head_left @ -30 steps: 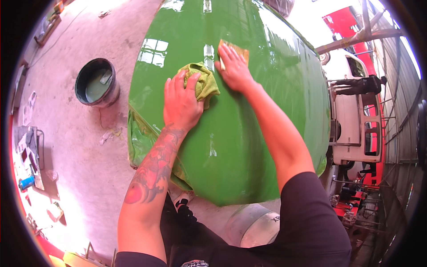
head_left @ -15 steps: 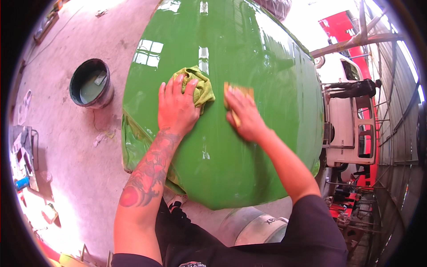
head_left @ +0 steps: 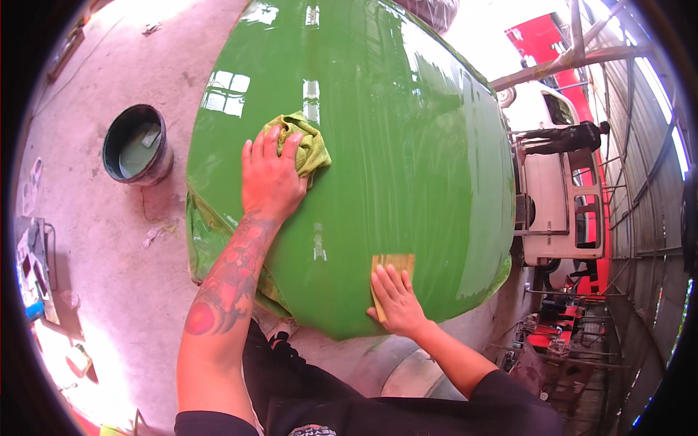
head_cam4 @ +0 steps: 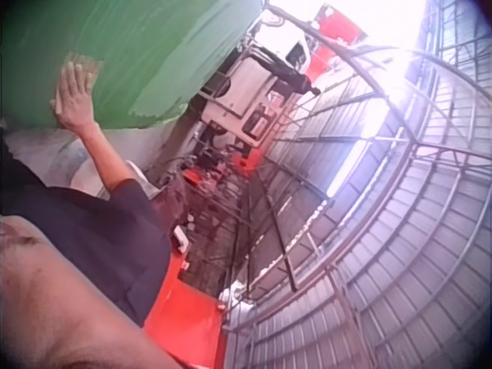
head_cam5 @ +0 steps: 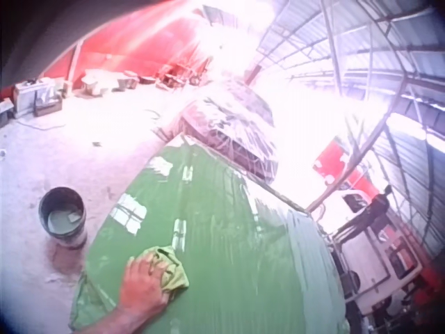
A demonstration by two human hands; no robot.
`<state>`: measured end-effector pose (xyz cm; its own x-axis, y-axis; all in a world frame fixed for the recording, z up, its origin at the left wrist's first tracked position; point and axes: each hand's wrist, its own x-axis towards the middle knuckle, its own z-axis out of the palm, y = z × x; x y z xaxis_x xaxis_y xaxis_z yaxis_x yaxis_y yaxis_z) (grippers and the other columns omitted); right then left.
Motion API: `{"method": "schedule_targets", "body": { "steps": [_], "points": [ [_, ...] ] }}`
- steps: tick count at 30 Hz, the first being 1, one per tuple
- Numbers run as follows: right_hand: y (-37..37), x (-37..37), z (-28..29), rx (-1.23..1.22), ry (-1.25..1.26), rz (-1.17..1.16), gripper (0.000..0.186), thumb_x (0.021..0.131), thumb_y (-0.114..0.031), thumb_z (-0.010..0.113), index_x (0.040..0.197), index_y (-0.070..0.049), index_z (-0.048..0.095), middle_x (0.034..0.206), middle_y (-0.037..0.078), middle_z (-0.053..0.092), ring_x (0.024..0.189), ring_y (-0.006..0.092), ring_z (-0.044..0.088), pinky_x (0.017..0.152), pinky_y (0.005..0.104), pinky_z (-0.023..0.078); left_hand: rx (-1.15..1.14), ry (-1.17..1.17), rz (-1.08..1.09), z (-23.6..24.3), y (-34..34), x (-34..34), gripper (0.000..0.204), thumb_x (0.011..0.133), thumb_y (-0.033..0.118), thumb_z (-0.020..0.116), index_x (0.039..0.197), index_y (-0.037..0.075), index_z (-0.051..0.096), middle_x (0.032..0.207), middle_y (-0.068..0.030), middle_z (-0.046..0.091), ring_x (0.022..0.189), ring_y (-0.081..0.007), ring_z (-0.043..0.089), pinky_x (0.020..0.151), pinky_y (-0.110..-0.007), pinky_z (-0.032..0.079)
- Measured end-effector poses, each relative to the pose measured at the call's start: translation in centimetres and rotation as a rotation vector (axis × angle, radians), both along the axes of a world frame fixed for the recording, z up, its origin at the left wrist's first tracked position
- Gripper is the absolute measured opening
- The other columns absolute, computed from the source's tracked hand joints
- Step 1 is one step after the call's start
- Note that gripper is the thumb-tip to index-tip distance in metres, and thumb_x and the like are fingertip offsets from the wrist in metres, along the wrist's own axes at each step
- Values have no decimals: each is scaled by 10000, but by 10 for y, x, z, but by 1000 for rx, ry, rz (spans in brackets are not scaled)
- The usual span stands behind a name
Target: The person wet sands the surface of a green car panel using sandpaper and wipes it with a cloth, periodically dipping the sandpaper into a bucket of water.
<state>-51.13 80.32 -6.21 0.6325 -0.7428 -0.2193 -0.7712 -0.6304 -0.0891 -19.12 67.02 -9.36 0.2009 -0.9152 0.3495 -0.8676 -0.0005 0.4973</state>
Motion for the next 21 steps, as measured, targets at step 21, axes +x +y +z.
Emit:
{"method": "schedule_targets", "body": {
  "steps": [21],
  "points": [
    [-18,10,1,30,-131,-8,679,921,-304,571,1509,-101,301,1559,126,303,1453,316,255,1182,495,161,-24,-95,28,0,1,4,596,765,260,723,1305,166,491,1341,-129,471,1262,-317,442,1104,-484,303]
  ]
}}
